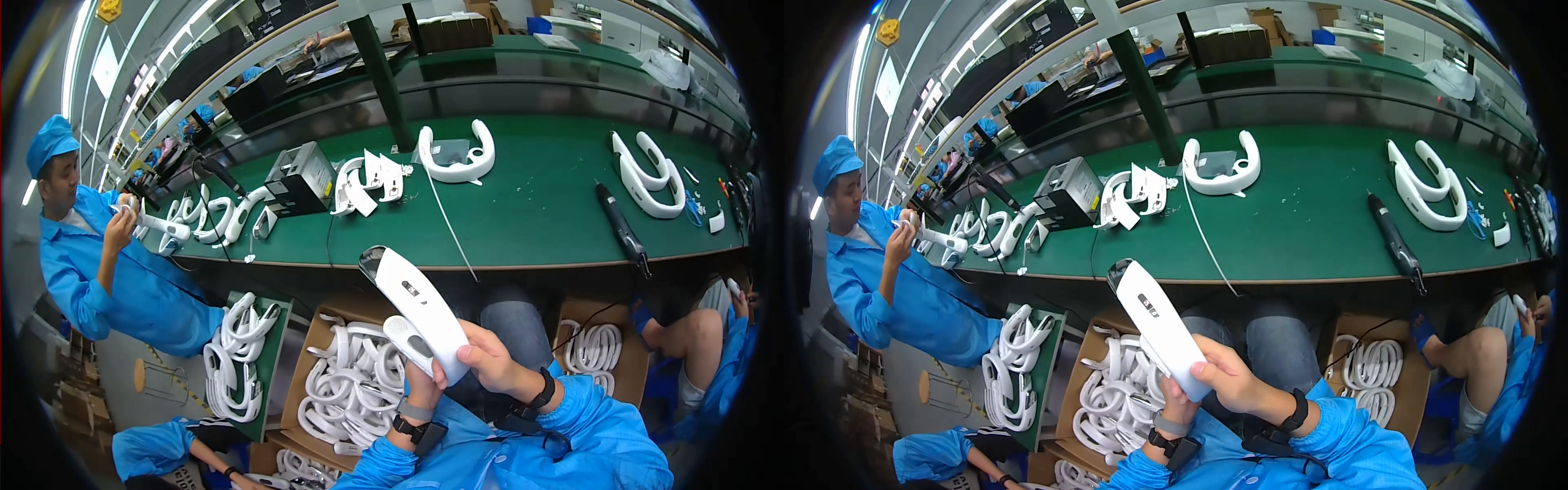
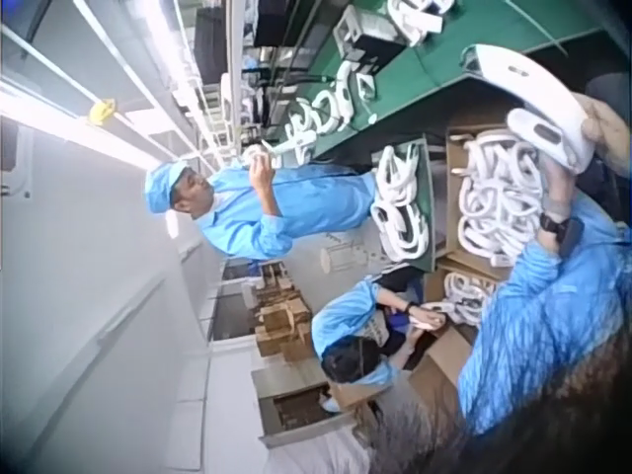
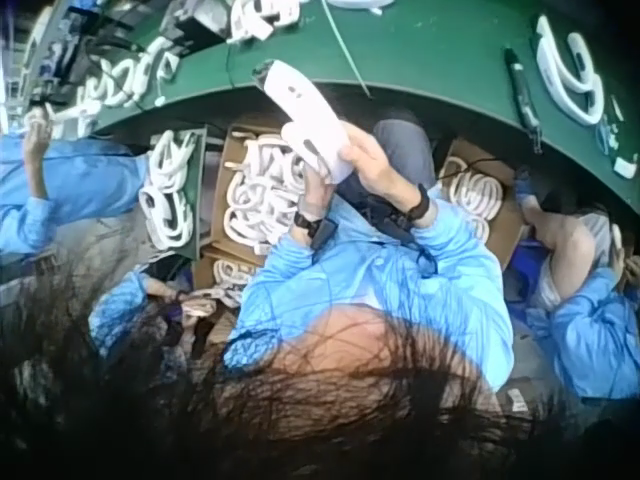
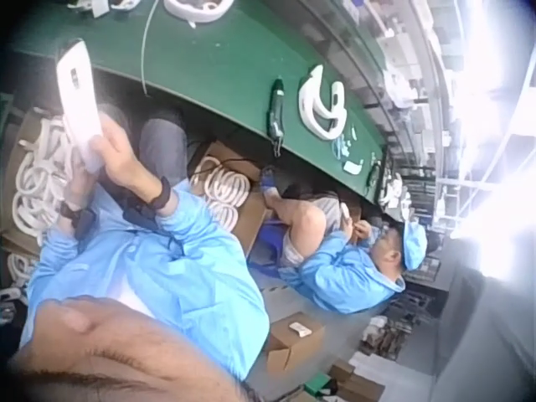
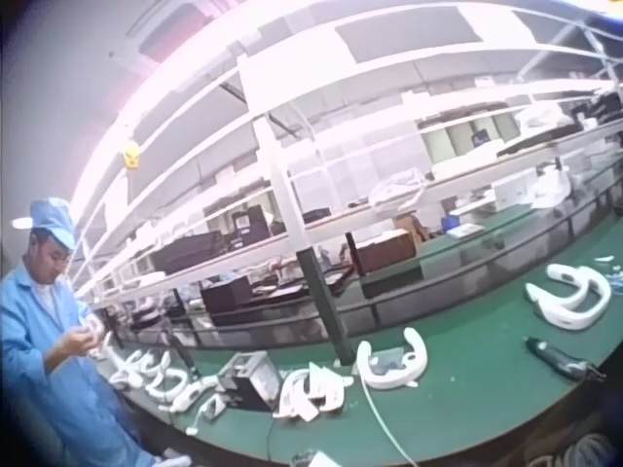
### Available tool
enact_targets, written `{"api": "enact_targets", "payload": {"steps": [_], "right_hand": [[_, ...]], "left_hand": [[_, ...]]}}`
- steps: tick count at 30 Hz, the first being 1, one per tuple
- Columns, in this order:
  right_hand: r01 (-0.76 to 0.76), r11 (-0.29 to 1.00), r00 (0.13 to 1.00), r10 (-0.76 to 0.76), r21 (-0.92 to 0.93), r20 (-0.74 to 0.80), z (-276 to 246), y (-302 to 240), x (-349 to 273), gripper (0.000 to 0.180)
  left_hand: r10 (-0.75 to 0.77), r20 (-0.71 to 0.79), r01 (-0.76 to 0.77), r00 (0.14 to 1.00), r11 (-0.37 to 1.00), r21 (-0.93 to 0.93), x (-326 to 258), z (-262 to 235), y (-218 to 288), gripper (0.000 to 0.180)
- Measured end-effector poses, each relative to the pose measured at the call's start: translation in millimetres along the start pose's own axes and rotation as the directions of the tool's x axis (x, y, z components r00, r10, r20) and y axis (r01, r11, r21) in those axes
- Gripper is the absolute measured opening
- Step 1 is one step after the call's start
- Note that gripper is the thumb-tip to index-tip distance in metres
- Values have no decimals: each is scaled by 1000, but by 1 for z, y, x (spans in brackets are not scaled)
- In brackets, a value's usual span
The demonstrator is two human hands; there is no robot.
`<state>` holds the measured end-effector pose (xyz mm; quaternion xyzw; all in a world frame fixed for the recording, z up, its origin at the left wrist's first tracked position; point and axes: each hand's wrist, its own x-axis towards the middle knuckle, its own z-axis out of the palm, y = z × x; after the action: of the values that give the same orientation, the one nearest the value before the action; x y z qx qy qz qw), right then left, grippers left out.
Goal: Assembling plastic shells, electronic circuit boards, and internal components of neck massagers.
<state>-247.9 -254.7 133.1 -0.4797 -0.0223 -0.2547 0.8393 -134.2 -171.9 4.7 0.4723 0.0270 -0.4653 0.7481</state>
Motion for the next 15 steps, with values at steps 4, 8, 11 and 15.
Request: {"api": "enact_targets", "payload": {"steps": [4,8,11,15], "right_hand": [[-40,998,997,37,51,67,2,15,1,42],[-89,995,992,93,-46,86,-6,29,-9,39],[-137,972,974,167,-193,153,-9,33,-12,45],[-365,925,931,359,110,68,-1,39,-5,47]], "left_hand": [[23,13,-21,1000,989,-147,3,-26,-5,33],[156,55,-153,986,986,-61,13,-23,19,45],[49,467,152,883,910,-385,31,-44,37,67],[61,416,68,907,955,-288,50,-65,41,68]]}}
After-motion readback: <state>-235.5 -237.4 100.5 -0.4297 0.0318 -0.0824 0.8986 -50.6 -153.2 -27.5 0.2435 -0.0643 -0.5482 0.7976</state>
